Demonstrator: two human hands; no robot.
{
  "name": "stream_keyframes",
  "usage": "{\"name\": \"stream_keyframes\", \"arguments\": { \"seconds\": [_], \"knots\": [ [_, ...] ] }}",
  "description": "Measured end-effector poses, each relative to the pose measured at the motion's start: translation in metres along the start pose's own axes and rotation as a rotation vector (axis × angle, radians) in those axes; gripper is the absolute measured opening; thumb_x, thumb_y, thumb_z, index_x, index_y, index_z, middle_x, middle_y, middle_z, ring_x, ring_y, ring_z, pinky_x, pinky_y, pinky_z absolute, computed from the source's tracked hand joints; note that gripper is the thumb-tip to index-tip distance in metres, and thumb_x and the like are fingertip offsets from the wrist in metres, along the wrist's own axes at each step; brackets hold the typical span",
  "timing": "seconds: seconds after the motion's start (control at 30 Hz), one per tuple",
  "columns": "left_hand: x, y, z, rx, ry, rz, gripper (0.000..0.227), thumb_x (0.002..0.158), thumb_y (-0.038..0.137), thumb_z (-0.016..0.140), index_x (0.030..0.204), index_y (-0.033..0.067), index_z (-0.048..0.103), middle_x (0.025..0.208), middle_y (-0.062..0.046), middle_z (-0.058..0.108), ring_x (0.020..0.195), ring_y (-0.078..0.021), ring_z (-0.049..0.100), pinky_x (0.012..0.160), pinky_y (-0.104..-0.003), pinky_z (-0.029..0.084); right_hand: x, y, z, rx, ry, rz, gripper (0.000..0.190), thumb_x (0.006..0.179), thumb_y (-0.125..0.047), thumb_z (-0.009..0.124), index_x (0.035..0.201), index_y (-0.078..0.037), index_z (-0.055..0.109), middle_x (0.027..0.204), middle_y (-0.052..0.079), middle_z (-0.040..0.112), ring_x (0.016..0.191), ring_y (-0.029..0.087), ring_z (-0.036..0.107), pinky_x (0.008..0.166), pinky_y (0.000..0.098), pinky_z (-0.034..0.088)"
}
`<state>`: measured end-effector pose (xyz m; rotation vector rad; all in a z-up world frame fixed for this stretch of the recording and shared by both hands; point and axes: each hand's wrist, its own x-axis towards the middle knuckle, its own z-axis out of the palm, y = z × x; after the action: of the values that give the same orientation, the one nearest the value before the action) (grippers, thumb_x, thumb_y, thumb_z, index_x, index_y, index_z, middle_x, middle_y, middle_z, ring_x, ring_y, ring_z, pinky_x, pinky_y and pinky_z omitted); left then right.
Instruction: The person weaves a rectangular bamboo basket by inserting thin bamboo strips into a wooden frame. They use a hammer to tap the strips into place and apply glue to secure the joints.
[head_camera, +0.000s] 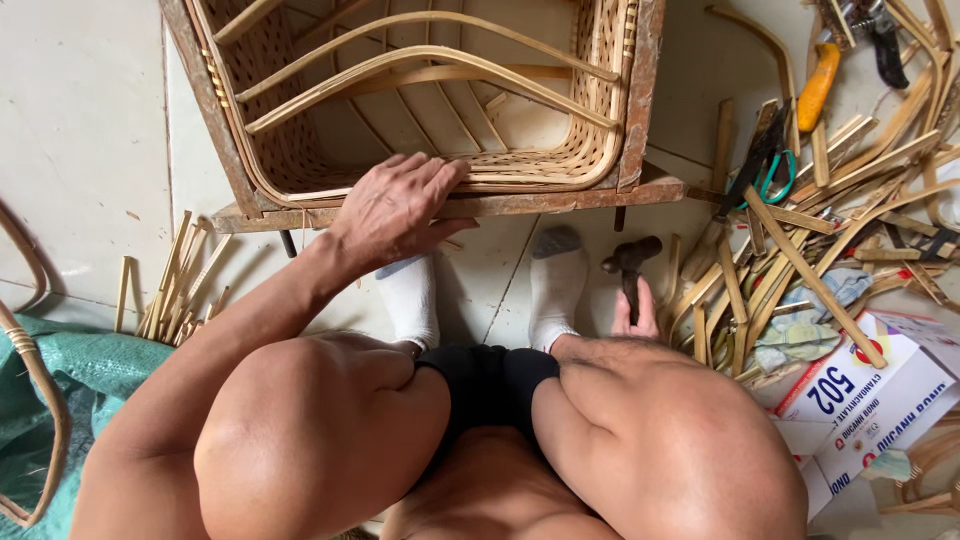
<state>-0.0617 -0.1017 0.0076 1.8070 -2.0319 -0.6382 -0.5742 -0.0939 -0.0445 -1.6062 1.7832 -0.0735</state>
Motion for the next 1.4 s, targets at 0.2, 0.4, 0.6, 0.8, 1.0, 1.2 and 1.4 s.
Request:
{"name": "stream_keyframes", "arguments": {
  "seconds": [0.2,0.4,0.6,0.8,1.0,1.2,1.4],
  "knots": [
    [-0.001,0.002,0.004,-0.060,-0.143,-0.070,0.049,0.095,0.043,0.071,0.114,0.0006,0.058,0.094,-0.015,0.067,0.086,-0.0314,0.066,0.081,-0.042,0.057,0.011,-0.026,-0.012,-0.036,0.032,-0.054,0.033,0.093,-0.015,0.081,0.119,-0.002,0.063,0.113,0.012,0.062,0.107,0.026,0.055,0.096,0.0407,0.045],
    [-0.002,-0.006,0.008,-0.045,-0.103,0.024,0.042,0.099,0.043,0.071,0.108,0.0036,0.059,0.094,-0.013,0.068,0.090,-0.0306,0.068,0.081,-0.041,0.057,0.073,-0.153,-0.011,-0.082,0.158,-0.833,0.046,0.089,-0.017,0.087,0.127,-0.001,0.066,0.126,0.014,0.063,0.121,0.031,0.057,0.108,0.0440,0.046],
    [-0.008,-0.001,0.014,0.006,-0.024,0.022,0.046,0.093,0.044,0.072,0.102,0.0016,0.057,0.091,-0.013,0.069,0.087,-0.0294,0.069,0.082,-0.040,0.057,0.119,-0.289,0.043,-0.273,-0.141,-1.476,0.070,0.073,-0.023,0.091,0.134,0.001,0.066,0.132,0.015,0.067,0.124,0.031,0.061,0.109,0.0445,0.049],
    [-0.006,-0.003,0.016,-0.034,0.093,0.069,0.032,0.097,0.033,0.070,0.100,0.0033,0.060,0.092,-0.013,0.068,0.082,-0.0287,0.068,0.075,-0.038,0.057,0.126,-0.316,0.056,-0.292,-0.282,-1.455,0.070,0.071,-0.018,0.092,0.135,-0.007,0.065,0.117,0.009,0.073,0.101,0.026,0.071,0.087,0.0383,0.057],
    [-0.006,-0.002,0.010,-0.114,0.056,0.040,0.026,0.094,0.027,0.073,0.095,0.0050,0.058,0.086,-0.012,0.067,0.082,-0.0308,0.068,0.074,-0.041,0.056,0.132,-0.296,0.063,-0.243,-0.250,-1.415,0.064,0.075,-0.024,0.091,0.132,-0.011,0.066,0.115,0.008,0.074,0.099,0.024,0.073,0.084,0.0370,0.058],
    [0.004,0.014,-0.007,-0.033,-0.004,-0.004,0.028,0.090,0.026,0.076,0.102,0.0054,0.061,0.091,-0.012,0.071,0.085,-0.0301,0.071,0.076,-0.039,0.058,0.127,-0.295,0.035,-0.028,-0.043,-1.433,0.052,0.088,-0.023,0.082,0.132,-0.005,0.060,0.128,0.014,0.068,0.114,0.032,0.070,0.103,0.0473,0.057],
    [0.007,0.020,-0.009,0.022,-0.025,-0.020,0.039,0.085,0.026,0.078,0.113,0.0029,0.065,0.092,-0.012,0.074,0.087,-0.0297,0.073,0.074,-0.039,0.060,0.240,-0.228,-0.072,-0.021,0.106,-0.840,0.017,0.110,-0.007,0.065,0.127,-0.003,0.068,0.115,0.017,0.075,0.100,0.023,0.075,0.086,0.0300,0.065]
  ]
}}
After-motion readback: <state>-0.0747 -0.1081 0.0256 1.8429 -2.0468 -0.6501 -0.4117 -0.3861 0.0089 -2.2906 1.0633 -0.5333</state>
